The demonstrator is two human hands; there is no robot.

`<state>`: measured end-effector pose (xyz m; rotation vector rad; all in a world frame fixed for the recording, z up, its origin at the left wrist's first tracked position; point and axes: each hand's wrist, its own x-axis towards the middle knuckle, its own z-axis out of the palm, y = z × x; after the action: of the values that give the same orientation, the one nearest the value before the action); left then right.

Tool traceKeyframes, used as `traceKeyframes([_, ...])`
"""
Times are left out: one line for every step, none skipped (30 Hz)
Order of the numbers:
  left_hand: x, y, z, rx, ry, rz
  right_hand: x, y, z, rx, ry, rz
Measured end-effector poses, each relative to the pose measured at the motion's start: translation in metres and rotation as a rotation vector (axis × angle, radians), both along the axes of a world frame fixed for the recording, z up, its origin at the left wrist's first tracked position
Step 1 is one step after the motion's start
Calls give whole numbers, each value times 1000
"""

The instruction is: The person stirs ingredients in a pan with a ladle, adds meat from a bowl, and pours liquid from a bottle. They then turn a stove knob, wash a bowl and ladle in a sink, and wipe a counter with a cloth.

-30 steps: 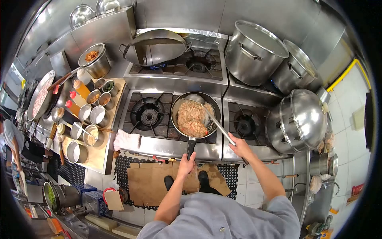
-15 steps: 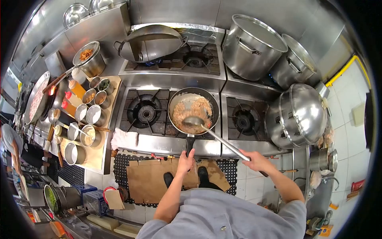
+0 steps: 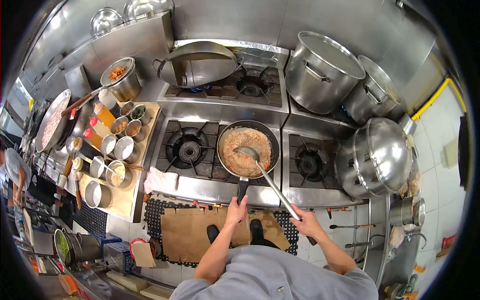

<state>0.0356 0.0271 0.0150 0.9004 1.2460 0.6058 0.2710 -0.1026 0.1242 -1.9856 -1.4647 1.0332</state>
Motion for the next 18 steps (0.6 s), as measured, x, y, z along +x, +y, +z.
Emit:
traceKeyframes([-2,2,3,10,2,-13,4,-3,4,4,10,9])
traceKeyframes([-3,2,5,16,3,-28,4,11,16,-7,-93,14])
traceKeyframes([-3,-1,4,7,4,-28,11,28,11,-57,-164,8])
traceKeyframes([-3,0,2,12,3,-28,18,47,-3,75,-131,14])
traceKeyframes([-4,1,2,21,4,-26,22,65,-13,210,-95,21])
traceKeyframes([-4,1,6,26,3,-21,24,81,-14,215,-96,26])
traceKeyframes([-1,2,11,22,12,-25,25,97,-14,95,-112,37])
traceKeyframes([-2,1,13,16,25,-32,23,105,-13,-28,-125,45])
traceKeyframes([-3,2,13,19,26,-30,23,103,-11,-25,-124,47])
traceKeyframes([-2,2,13,9,31,-26,25,97,-8,55,-145,167])
traceKeyframes([0,1,12,-4,36,-22,30,89,-6,131,-166,287])
traceKeyframes([-1,1,12,-5,14,-33,37,81,-9,159,-191,324])
traceKeyframes([-3,2,12,-7,14,-33,45,69,-10,157,-191,324])
traceKeyframes([-4,2,13,-29,-6,-31,44,54,10,187,-160,330])
traceKeyframes([-2,2,13,-53,-28,-28,42,42,34,213,-131,338])
traceKeyframes([-1,2,11,-61,-31,-27,35,33,63,205,-131,341])
traceKeyframes([-1,1,9,-38,-19,-27,25,25,95,-91,-54,213])
traceKeyframes([-1,2,8,-9,-8,-30,20,21,110,-379,25,80])
